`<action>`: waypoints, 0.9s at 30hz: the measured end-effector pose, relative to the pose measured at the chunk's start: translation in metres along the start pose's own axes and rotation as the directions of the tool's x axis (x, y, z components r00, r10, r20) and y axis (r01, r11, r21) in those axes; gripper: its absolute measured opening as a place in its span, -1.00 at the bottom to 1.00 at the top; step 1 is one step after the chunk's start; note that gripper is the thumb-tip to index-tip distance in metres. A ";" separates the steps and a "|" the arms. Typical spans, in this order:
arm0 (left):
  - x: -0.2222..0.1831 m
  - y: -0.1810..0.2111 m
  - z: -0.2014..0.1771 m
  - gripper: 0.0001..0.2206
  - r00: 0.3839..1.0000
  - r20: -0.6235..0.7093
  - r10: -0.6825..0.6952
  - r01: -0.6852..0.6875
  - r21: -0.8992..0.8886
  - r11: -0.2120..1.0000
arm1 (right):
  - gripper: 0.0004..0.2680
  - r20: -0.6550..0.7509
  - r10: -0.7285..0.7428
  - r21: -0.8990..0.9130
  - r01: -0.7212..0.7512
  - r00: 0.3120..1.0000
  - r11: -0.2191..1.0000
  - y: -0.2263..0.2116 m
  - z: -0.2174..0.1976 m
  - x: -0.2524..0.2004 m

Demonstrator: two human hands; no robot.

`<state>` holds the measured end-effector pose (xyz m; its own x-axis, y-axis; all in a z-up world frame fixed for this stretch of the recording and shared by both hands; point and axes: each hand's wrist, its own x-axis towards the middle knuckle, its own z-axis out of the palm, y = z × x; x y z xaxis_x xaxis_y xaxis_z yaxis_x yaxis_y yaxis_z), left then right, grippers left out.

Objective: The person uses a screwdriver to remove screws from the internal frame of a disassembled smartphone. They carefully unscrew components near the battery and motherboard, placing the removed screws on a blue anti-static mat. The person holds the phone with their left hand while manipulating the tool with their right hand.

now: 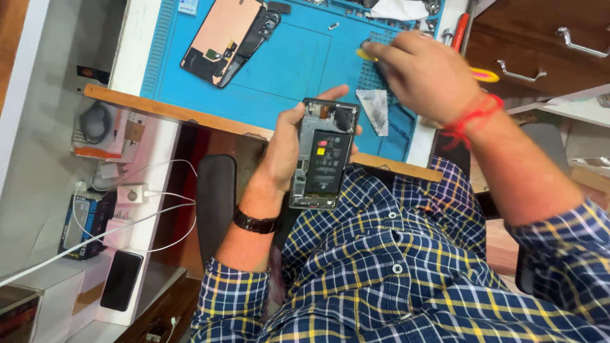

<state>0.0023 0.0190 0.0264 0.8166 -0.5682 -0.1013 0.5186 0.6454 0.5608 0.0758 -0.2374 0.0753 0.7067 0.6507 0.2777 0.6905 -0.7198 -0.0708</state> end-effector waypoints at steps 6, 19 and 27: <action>-0.002 -0.003 -0.005 -0.39 1.000 0.015 0.004 -0.003 -0.066 0.998 | -0.75 -0.137 -0.073 0.074 0.084 0.988 0.994 0.015 0.027 0.035; -0.014 -0.002 0.029 -0.49 0.993 -0.106 0.045 -0.055 -0.095 0.994 | -0.66 0.425 0.237 0.899 -0.439 0.874 0.007 -0.062 -0.018 -0.046; -0.034 0.005 0.098 -0.53 0.987 -0.162 -0.012 -0.031 -0.264 0.964 | -0.57 0.336 0.315 0.924 -0.375 0.888 0.071 -0.079 -0.055 -0.072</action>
<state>-0.0479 -0.0084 0.1129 0.8405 -0.4859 -0.2399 0.5412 0.7748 0.3267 -0.0384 -0.2410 0.1135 0.8963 0.4324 -0.0981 -0.0741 -0.0721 -0.9946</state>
